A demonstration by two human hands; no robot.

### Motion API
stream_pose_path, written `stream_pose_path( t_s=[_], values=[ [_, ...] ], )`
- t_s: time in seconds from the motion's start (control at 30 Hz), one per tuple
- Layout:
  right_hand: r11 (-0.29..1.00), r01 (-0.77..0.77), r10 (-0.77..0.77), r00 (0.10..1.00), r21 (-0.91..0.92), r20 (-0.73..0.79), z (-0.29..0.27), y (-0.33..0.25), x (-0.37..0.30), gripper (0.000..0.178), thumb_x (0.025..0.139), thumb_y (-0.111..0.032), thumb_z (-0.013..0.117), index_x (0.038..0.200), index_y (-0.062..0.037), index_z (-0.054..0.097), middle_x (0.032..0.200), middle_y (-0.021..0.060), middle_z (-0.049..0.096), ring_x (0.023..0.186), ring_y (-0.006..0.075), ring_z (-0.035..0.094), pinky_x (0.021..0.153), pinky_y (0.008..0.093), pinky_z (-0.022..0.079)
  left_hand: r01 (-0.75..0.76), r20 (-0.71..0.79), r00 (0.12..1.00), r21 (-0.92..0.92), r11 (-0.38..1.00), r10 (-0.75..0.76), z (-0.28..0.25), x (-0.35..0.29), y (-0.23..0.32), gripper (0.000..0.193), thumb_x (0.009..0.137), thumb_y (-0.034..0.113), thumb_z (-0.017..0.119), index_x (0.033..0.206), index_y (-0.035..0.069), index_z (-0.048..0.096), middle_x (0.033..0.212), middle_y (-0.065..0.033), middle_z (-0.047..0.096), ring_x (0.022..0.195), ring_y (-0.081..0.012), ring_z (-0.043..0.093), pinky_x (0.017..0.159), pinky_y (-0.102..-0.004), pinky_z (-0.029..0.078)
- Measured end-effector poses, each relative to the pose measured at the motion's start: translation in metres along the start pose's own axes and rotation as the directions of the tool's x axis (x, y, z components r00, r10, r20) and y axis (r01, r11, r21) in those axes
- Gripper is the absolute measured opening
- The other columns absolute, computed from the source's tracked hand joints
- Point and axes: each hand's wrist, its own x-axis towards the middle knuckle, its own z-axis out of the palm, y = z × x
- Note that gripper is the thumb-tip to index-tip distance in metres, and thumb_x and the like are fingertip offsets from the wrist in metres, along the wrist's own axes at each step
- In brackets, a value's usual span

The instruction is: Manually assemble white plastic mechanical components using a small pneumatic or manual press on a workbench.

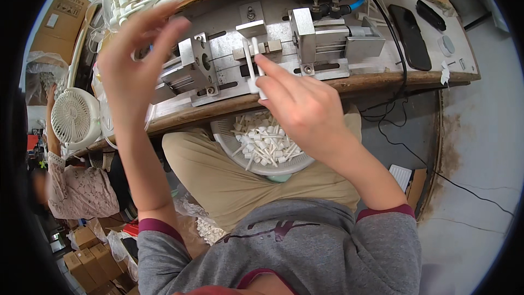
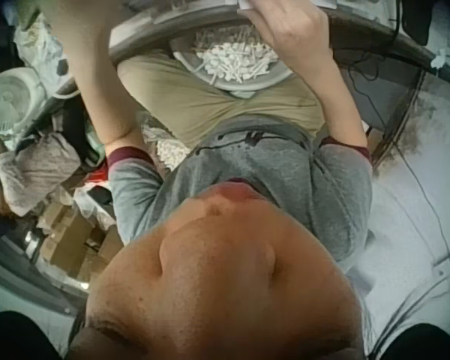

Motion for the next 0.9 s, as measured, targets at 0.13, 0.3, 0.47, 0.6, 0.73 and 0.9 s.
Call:
stream_pose_path(
  t_s=[0.13, 0.3, 0.47, 0.6, 0.73, 0.9],
  values=[
    [0.987, 0.029, -0.005, 0.989, -0.157, 0.148, 0.016, -0.005, 0.01, 0.03, 0.07, -0.01, 0.079, 0.096, -0.004, 0.065, 0.125, 0.0135, 0.068, 0.058, 0.0219, 0.061, 0.058, 0.0302, 0.051, -0.097, -0.05, 0.992, 0.294, 0.951, 0.117, -0.012, 0.047, -0.054, 0.033, 0.088, 0.012, 0.071, 0.121, 0.01, 0.07, 0.113, -0.0102, 0.072, 0.102, -0.0235, 0.068, 0.093, -0.0334, 0.051],
    [0.985, 0.051, -0.023, 0.985, -0.163, 0.168, 0.018, -0.002, 0.024, 0.034, 0.067, -0.012, 0.08, 0.094, -0.0058, 0.06, 0.123, 0.0121, 0.068, 0.055, 0.0239, 0.06, 0.055, 0.0322, 0.051, 0.041, 0.086, 0.994, 0.306, 0.951, -0.071, -0.001, 0.074, -0.092, 0.032, 0.089, 0.013, 0.069, 0.121, 0.01, 0.07, 0.114, -0.0104, 0.073, 0.103, -0.0252, 0.068, 0.093, -0.0343, 0.05],
    [0.98, 0.088, -0.061, 0.987, -0.176, 0.149, 0.017, -0.002, 0.027, 0.012, 0.073, -0.006, 0.065, 0.08, -0.0029, 0.056, 0.117, 0.0198, 0.069, 0.052, 0.0213, 0.062, 0.049, 0.03, 0.051, 0.011, 0.175, 0.983, 0.283, 0.959, -0.063, -0.004, 0.089, -0.085, 0.026, 0.088, 0.011, 0.068, 0.114, 0.007, 0.072, 0.1, -0.0118, 0.074, 0.091, -0.0247, 0.07, 0.084, -0.0346, 0.052],
    [1.0, -0.005, 0.002, 0.974, 0.012, 0.228, -0.002, -0.002, 0.037, 0.025, 0.079, -0.018, 0.075, 0.091, -0.0031, 0.059, 0.111, 0.0175, 0.07, 0.066, 0.0271, 0.068, 0.06, 0.0361, 0.055, -0.063, 0.023, 0.998, 0.246, 0.967, 0.059, -0.004, 0.081, -0.086, 0.02, 0.09, 0.01, 0.066, 0.108, 0.006, 0.073, 0.099, -0.0096, 0.073, 0.088, -0.0204, 0.069, 0.08, -0.0322, 0.052],
    [0.997, 0.021, -0.022, 1.0, 0.079, 0.013, -0.015, 0.012, 0.08, 0.027, 0.083, -0.023, 0.074, 0.102, -0.0055, 0.065, 0.095, 0.0124, 0.071, 0.078, 0.0293, 0.07, 0.066, 0.0387, 0.055, 0.051, -0.055, 0.997, 0.068, 0.996, -0.047, -0.019, 0.068, -0.068, 0.024, 0.094, 0.016, 0.064, 0.115, 0.009, 0.072, 0.106, -0.0049, 0.071, 0.089, -0.0149, 0.064, 0.08, -0.0284, 0.05],
    [0.956, 0.161, -0.198, 0.972, -0.246, -0.131, -0.014, 0.047, 0.195, 0.033, 0.083, -0.015, 0.071, 0.115, -0.0101, 0.065, 0.103, 0.0113, 0.072, 0.086, 0.0247, 0.071, 0.076, 0.0385, 0.055, 0.366, 0.108, 0.931, -0.261, 0.893, -0.35, -0.036, 0.055, -0.036, 0.037, 0.098, 0.018, 0.058, 0.134, 0.008, 0.062, 0.122, -0.008, 0.067, 0.096, -0.0128, 0.062, 0.086, -0.0245, 0.048]
  ],
)
